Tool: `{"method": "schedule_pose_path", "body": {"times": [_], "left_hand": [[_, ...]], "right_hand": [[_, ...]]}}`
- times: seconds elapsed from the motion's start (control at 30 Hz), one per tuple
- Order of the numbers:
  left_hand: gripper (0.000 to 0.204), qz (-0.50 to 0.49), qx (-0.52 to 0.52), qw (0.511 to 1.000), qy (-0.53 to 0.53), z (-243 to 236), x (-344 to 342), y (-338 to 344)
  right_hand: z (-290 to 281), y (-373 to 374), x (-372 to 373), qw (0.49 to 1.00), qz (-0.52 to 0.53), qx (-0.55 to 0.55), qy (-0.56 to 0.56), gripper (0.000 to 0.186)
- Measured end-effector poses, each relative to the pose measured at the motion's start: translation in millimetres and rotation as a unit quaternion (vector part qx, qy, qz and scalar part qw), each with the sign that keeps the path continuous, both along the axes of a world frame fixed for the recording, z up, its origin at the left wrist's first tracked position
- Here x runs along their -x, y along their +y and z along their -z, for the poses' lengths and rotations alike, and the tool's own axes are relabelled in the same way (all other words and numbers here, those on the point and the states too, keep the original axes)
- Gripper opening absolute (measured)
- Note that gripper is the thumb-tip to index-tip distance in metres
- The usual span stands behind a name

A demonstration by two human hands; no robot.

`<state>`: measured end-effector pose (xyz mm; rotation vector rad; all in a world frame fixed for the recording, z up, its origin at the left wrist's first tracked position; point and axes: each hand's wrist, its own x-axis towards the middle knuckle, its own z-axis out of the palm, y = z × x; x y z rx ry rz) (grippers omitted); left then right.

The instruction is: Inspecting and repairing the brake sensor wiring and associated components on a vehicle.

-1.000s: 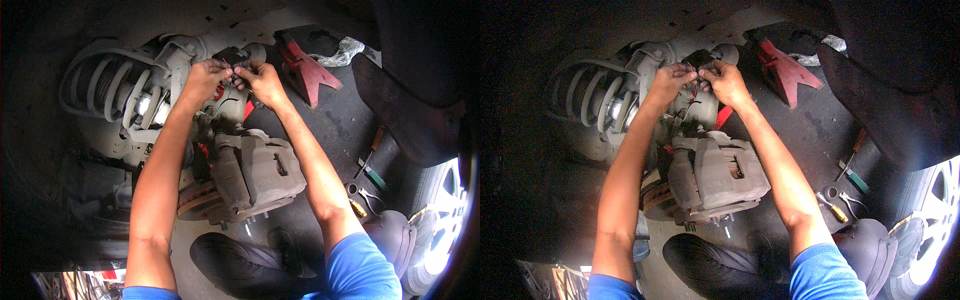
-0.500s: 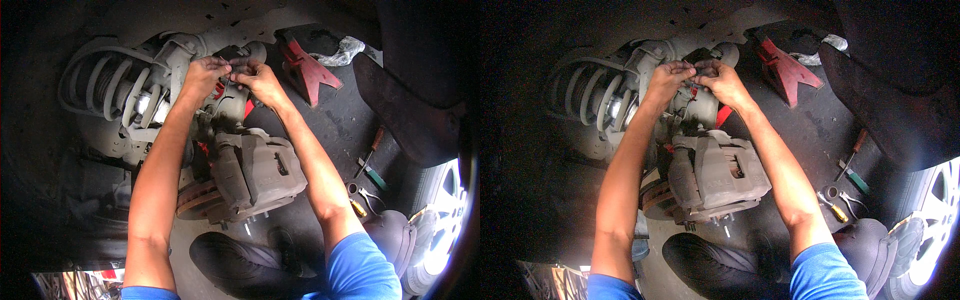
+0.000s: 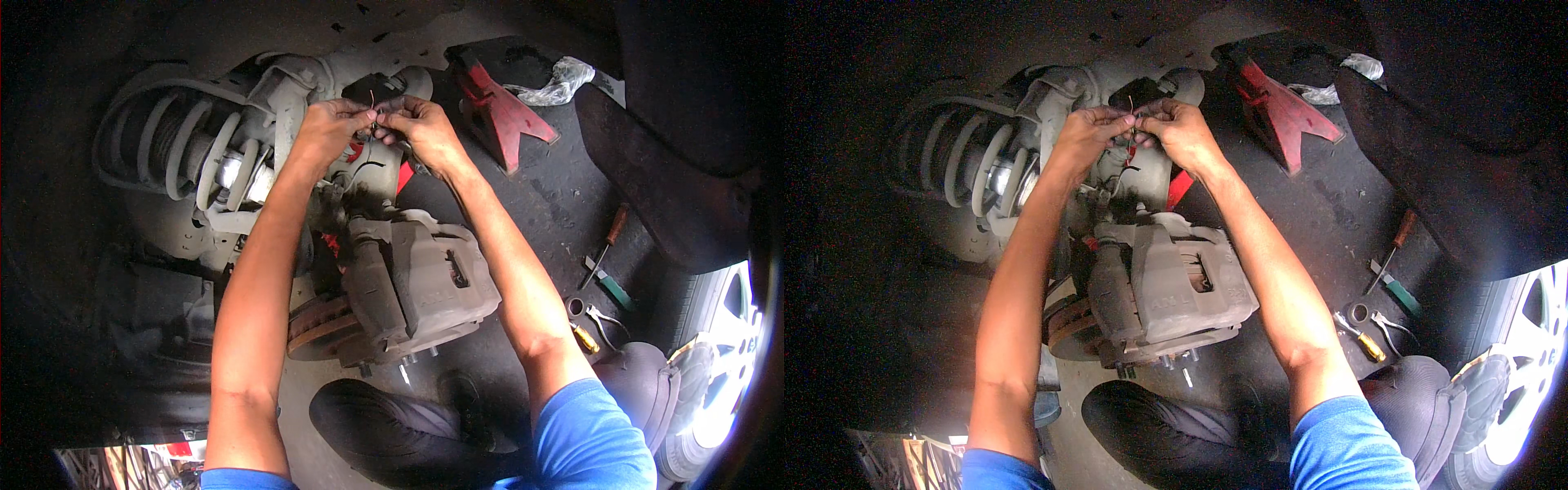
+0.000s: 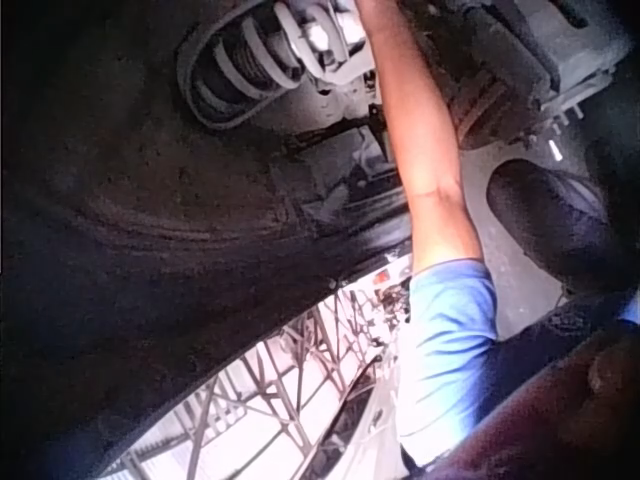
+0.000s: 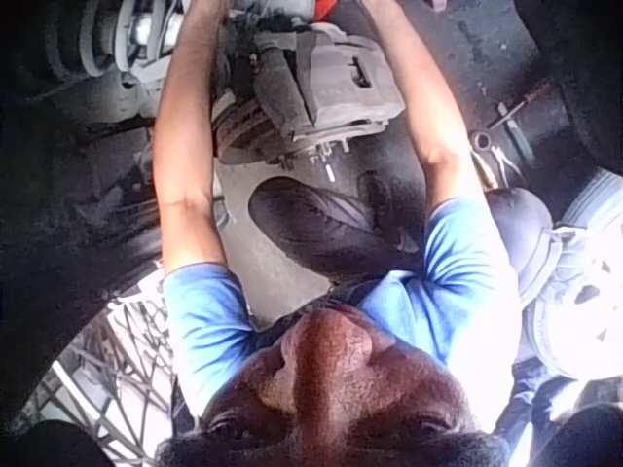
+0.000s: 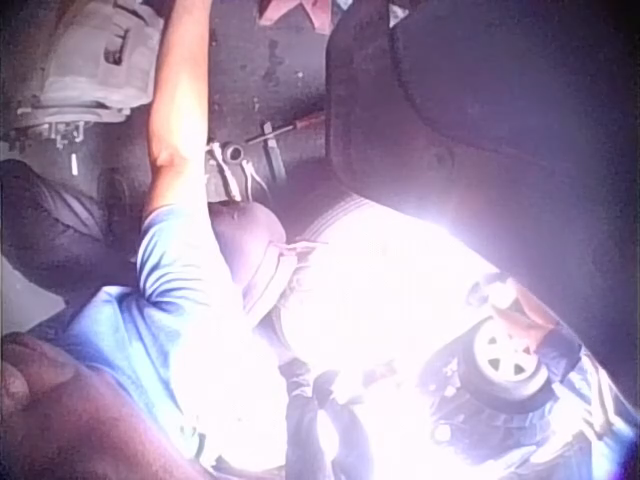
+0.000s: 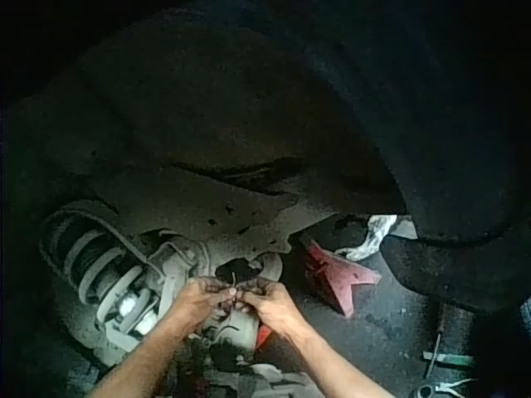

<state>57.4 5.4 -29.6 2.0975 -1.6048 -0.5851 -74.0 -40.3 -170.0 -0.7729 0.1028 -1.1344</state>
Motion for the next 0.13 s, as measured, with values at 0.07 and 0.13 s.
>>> {"method": "schedule_pose_path", "body": {"times": [0.07, 0.13], "left_hand": [[0.028, 0.006, 0.002, 1.000, -0.020, 0.4, 1.1, 0.3], [0.027, 0.011, 0.005, 0.999, -0.041, 1.0, 1.1, 1.4]], "right_hand": [[2.5, -1.6, 1.1, 1.000, -0.003, 0.003, 0.013, 0.023], [4.0, -2.1, 1.2, 1.000, -0.007, 0.006, 0.026, 0.023]]}}
